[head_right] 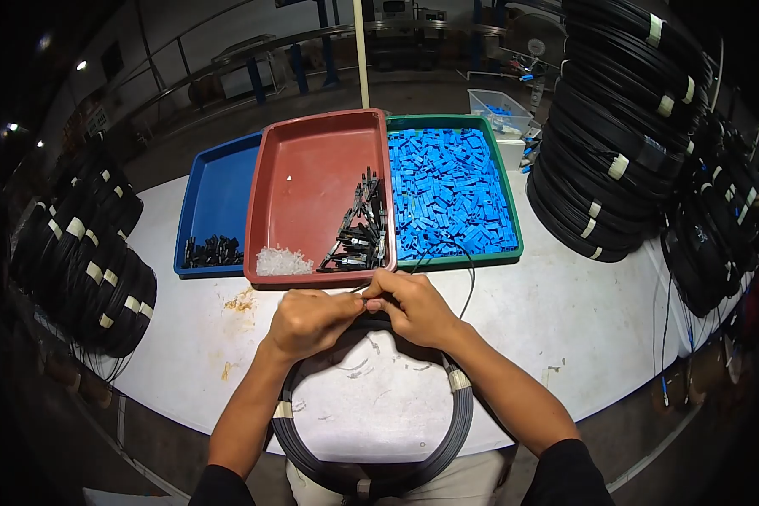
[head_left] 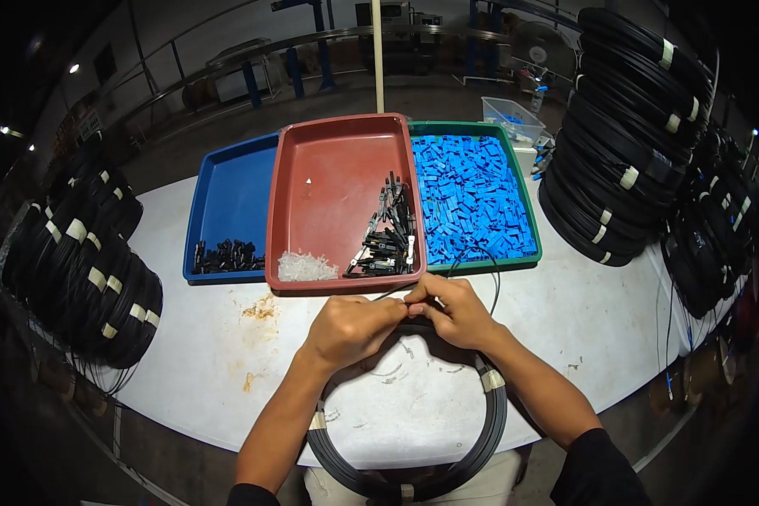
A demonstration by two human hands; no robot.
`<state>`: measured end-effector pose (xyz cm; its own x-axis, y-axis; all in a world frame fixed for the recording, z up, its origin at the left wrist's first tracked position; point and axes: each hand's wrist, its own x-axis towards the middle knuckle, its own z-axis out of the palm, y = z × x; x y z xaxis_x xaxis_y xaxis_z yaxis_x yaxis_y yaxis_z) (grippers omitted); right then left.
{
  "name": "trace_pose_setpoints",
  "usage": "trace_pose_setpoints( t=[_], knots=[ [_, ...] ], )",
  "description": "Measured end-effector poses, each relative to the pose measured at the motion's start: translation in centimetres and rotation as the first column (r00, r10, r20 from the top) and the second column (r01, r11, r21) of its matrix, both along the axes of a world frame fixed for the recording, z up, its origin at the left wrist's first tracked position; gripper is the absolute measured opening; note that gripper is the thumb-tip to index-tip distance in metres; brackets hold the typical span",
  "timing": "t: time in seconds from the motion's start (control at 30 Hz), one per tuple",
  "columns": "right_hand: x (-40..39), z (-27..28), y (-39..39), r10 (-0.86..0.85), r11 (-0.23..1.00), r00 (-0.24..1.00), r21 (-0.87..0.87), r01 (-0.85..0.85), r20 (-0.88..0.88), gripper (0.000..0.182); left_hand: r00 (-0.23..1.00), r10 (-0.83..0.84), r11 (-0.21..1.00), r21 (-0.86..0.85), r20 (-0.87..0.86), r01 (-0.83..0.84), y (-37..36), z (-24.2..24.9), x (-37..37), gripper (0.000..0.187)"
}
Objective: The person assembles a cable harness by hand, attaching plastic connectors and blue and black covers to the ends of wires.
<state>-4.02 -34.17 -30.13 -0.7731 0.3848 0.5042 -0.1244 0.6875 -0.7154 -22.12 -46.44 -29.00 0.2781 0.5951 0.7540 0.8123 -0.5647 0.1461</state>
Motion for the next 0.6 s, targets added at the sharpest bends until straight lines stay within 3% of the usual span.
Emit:
trace_pose_setpoints(
  t=[0.03,0.07,0.1,0.13,0.17,0.2,0.27,0.3,0.33,0.37,0.4,0.47,0.53,0.57,0.6],
  knots=[
    [-0.2,-0.5,0.0,-0.031,0.991,0.995,0.126,0.042,-0.091,0.017,0.982,-0.025,1.0,0.022,0.187,0.021,0.4,-0.2,0.1,0.017],
    [-0.2,-0.4,0.1,-0.031,0.991,0.995,0.124,0.042,-0.09,0.017,0.982,-0.025,1.0,0.019,0.188,0.022,0.3,-0.3,0.2,0.017],
    [-0.3,-0.3,0.3,0.0,0.938,0.983,0.341,0.063,-0.182,0.019,0.874,0.019,0.983,-0.168,0.486,0.072,0.2,-0.4,0.4,0.015],
    [-0.4,-0.2,0.5,0.053,0.837,0.963,0.538,0.101,-0.263,0.021,0.682,0.122,0.929,-0.324,0.721,0.177,0.1,-0.4,0.6,0.014],
    [-0.2,0.2,0.4,0.059,0.777,0.952,0.613,0.145,-0.3,0.024,0.552,0.187,0.868,-0.4,0.812,0.295,-0.1,0.1,0.8,0.013],
    [0.0,0.2,0.3,0.059,0.777,0.953,0.613,0.144,-0.297,0.024,0.55,0.187,0.868,-0.399,0.814,0.296,0.0,0.0,0.8,0.013],
    [0.2,0.1,0.1,0.005,0.825,0.977,0.552,0.117,-0.215,0.022,0.821,0.067,0.967,-0.241,0.566,0.088,0.1,-0.2,0.9,0.011],
    [-0.3,-0.3,-0.2,-0.055,0.949,0.985,0.297,0.103,-0.164,0.019,0.939,0.013,0.997,-0.076,0.344,0.014,0.3,-0.3,0.5,0.011],
    [-0.3,-0.2,-0.3,-0.056,0.949,0.984,0.297,0.105,-0.168,0.019,0.94,0.012,0.997,-0.076,0.34,0.014,0.2,-0.3,0.3,0.011],
    [-0.2,0.1,-0.6,-0.057,0.998,0.996,0.024,0.058,-0.062,0.017,0.987,0.007,0.999,-0.039,0.159,-0.001,0.1,-0.3,0.1,0.013],
    [-0.3,0.5,-0.9,-0.024,0.967,0.999,-0.254,0.034,0.04,0.015,1.0,0.01,1.0,0.0,-0.028,-0.01,0.0,-0.2,-0.2,0.015],
    [-0.3,0.8,-0.8,-0.025,0.978,0.997,-0.205,0.039,0.07,0.013,0.999,0.036,0.999,-0.019,-0.011,-0.036,-0.2,0.1,-0.1,0.013],
    [-0.4,0.4,-0.6,-0.032,0.973,0.984,0.218,0.072,-0.177,0.015,0.897,0.055,0.991,-0.134,0.439,0.004,0.0,-0.3,0.4,0.015],
    [-0.4,0.1,0.2,0.01,0.911,0.978,0.405,0.076,-0.207,0.017,0.895,0.053,0.991,-0.134,0.442,0.007,0.1,-0.3,0.4,0.015],
    [-0.2,0.2,0.1,0.007,0.911,0.979,0.405,0.079,-0.205,0.017,0.778,0.054,0.954,-0.263,0.626,0.145,0.0,-0.3,0.4,0.015]
  ],
)
